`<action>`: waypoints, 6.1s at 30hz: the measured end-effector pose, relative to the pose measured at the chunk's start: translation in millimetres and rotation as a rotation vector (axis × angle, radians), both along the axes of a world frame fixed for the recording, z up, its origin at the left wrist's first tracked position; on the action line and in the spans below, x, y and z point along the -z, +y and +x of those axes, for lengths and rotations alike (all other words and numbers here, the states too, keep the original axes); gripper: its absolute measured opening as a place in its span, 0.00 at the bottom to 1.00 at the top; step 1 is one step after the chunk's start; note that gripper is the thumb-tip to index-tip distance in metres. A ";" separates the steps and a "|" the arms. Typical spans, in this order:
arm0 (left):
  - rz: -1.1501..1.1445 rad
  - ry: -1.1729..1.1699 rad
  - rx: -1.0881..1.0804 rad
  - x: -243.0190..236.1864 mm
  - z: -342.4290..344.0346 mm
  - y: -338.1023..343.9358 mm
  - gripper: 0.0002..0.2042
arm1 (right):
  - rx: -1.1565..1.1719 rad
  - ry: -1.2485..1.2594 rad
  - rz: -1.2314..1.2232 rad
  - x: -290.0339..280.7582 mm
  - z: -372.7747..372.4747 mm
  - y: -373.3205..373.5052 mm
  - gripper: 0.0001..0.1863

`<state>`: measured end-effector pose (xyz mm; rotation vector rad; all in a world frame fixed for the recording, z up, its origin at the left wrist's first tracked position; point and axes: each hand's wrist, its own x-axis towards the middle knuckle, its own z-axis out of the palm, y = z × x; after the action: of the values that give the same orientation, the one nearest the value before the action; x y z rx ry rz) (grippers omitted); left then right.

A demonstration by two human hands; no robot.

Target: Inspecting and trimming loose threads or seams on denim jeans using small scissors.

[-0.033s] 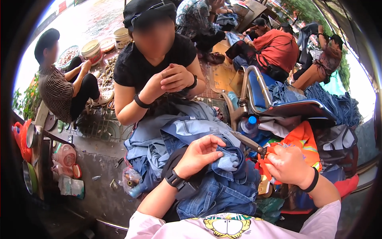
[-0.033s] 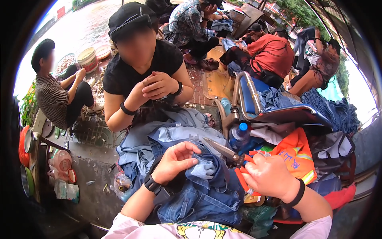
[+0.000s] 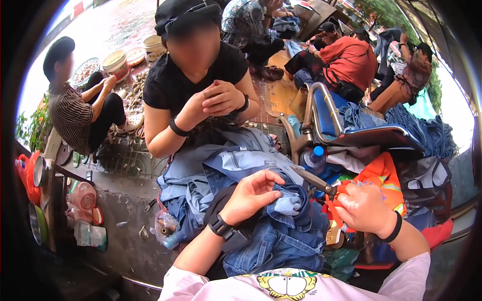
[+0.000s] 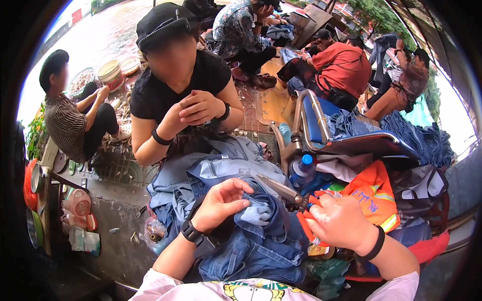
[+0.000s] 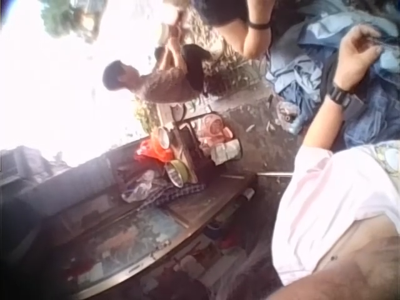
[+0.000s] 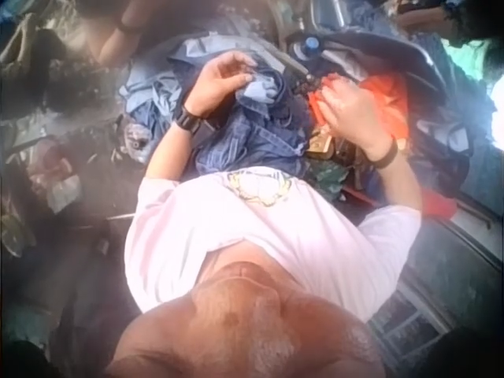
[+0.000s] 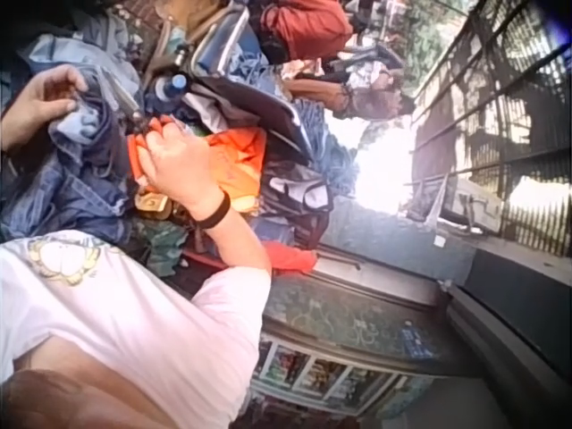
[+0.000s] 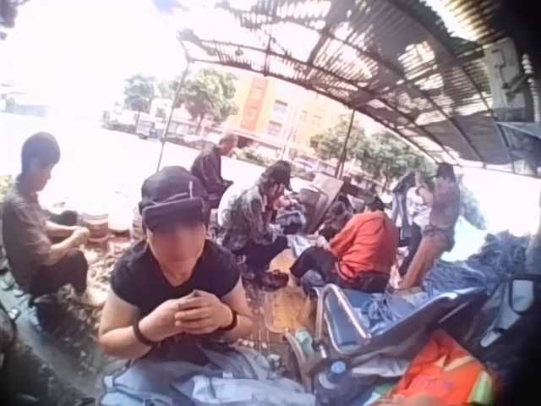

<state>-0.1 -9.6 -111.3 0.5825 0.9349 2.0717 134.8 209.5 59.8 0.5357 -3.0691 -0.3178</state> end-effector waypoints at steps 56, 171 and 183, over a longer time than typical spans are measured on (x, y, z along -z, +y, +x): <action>-0.612 0.456 -0.494 -40.6 74.4 18.8 0.09 | 0.805 0.364 -2.300 109.9 7.8 -62.7 0.10; -0.275 -0.031 -0.295 -30.3 57.0 -7.1 0.06 | 0.226 -0.611 -1.876 96.6 125.5 -25.4 0.32; -0.227 -0.124 -0.224 -35.2 55.6 -4.4 0.05 | 0.689 -0.257 -1.868 103.2 145.2 -16.1 0.08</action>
<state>55.6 -14.0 -76.1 0.2362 1.1856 2.1297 280.0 193.5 -43.4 -0.5796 -2.0587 2.2965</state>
